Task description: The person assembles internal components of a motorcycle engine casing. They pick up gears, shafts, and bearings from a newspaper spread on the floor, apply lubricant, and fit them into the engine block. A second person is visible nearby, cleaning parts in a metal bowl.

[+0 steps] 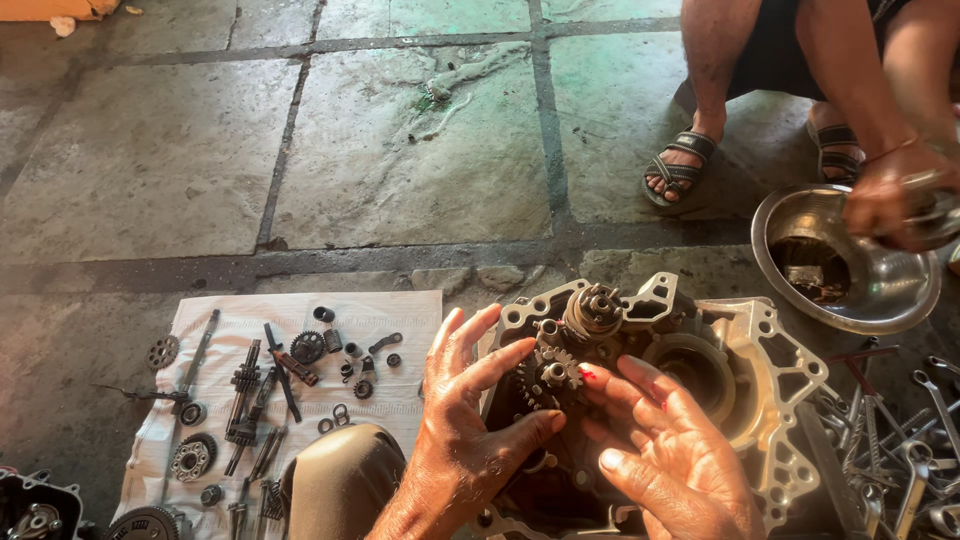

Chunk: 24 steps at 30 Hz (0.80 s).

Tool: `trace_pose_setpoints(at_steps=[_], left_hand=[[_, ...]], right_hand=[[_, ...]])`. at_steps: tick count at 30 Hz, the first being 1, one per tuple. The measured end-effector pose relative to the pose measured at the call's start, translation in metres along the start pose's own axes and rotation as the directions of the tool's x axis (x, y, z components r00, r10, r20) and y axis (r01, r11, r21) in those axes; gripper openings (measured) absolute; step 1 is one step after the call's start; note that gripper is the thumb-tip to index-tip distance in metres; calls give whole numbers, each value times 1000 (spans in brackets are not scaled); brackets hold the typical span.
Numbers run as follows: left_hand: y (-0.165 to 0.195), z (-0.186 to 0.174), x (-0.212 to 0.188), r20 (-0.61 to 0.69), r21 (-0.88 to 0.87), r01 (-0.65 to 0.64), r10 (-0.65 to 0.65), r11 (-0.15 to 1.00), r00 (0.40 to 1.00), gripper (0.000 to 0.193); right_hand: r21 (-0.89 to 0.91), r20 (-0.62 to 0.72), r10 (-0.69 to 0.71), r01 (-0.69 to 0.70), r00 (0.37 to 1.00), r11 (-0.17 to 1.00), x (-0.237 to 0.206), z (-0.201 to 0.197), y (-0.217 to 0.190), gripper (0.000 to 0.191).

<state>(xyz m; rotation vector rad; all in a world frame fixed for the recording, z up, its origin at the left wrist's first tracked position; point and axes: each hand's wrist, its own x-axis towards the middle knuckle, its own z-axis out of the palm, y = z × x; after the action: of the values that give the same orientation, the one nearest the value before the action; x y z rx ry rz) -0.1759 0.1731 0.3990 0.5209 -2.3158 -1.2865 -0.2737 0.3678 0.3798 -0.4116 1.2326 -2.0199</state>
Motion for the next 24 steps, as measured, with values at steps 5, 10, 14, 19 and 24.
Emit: trace_pose_setpoints(at_steps=[5, 10, 14, 19, 24], left_hand=[[2, -4, 2, 44, -50, 33, -31, 998, 999, 66], [5, -8, 3, 65, -75, 57, -52, 996, 996, 66], [5, -8, 2, 65, -14, 27, -26, 1000, 998, 66], [4, -5, -1, 61, 22, 12, -13, 1000, 998, 67], [6, -1, -6, 67, -33, 61, -58, 998, 996, 66]], right_hand=[[-83, 0, -13, 13, 1000, 996, -2, 0, 0, 80], [-102, -12, -31, 30, 999, 994, -5, -1, 1, 80], [-143, 8, -44, 45, 999, 989, -4, 0, 2, 81], [-213, -53, -26, 15, 998, 977, 1, 7, -7, 79], [-284, -262, 42, -119, 964, 952, 3, 14, -31, 74]])
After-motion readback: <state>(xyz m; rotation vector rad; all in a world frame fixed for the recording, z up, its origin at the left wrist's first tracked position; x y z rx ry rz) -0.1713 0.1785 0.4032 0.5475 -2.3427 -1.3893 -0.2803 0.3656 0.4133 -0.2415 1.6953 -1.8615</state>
